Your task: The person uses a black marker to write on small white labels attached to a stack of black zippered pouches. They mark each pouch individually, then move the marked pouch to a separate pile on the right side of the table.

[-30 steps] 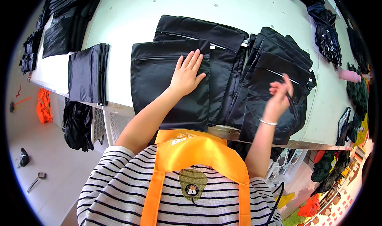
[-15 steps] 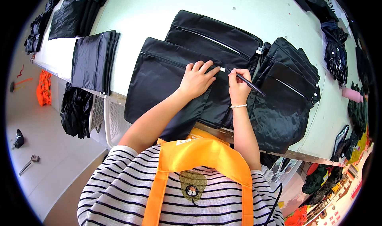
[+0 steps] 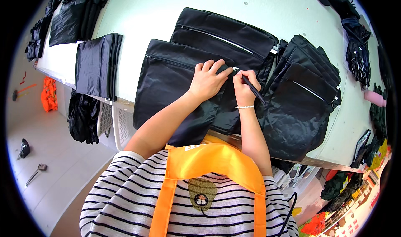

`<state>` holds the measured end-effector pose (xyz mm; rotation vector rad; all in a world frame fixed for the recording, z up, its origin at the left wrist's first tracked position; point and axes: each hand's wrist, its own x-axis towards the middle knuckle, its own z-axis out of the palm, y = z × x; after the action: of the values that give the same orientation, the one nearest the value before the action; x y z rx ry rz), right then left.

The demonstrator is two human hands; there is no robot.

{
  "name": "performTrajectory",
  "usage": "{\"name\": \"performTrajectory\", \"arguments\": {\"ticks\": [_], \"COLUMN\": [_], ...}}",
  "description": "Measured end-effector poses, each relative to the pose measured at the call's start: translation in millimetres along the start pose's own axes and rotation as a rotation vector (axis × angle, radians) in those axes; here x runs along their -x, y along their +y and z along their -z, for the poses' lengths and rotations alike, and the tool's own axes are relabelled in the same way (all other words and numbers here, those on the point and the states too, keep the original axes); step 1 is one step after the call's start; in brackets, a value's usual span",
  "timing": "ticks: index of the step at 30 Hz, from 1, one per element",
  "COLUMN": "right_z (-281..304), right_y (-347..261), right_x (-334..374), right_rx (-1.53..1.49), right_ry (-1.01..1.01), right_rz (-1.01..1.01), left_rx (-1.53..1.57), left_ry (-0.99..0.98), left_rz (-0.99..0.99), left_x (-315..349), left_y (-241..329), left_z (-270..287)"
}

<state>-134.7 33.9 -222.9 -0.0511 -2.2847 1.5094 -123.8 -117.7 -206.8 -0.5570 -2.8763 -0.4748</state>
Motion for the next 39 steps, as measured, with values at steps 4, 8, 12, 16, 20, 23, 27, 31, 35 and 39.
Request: {"name": "performTrajectory", "arguments": {"ticks": [4,8,12,16,20,23,27,31,35,39], "right_z": [-1.1,-0.3,1.1,7.2,17.3,22.8,37.4,87.8,221.8,340.5], "right_y": [-0.2,-1.8,1.9,10.1,-27.5,-36.8,-77.6,-94.1,-61.1,-11.7], "right_x": [-0.4,-0.8,0.5,6.1,6.0,26.1,60.9,38.1,-21.3,-30.8], "right_rx": [0.041,0.027,0.045,-0.145,-0.274,-0.109,-0.065,-0.245,0.314,0.649], "right_ry": [0.004,-0.021,-0.036,-0.02,-0.047,-0.193,-0.292,-0.021,0.069,0.042], "right_rz": [0.019,0.025,0.028,-0.157,-0.255,-0.185,-0.214,-0.481,-0.057,-0.234], "left_rx": [-0.001,0.002,-0.004,0.015,0.107,0.281,0.564,0.659,0.43,0.139], "left_ry": [0.004,0.01,0.008,0.031,0.051,0.112,0.479,0.711,0.438,0.012], "left_rz": [0.004,0.007,0.002,0.045,0.134,0.13,0.154,0.017,-0.033,-0.097], "left_x": [-1.2,-1.1,0.0,-4.8,-13.9,-25.9,-70.1,-102.8,-108.3,-87.9], "left_y": [1.0,1.1,0.1,0.7,-1.4,-11.0,21.7,46.7,32.2,25.2], "left_z": [1.0,1.8,0.0,0.4,0.6,6.3,61.1,89.3,50.5,-16.3]}}
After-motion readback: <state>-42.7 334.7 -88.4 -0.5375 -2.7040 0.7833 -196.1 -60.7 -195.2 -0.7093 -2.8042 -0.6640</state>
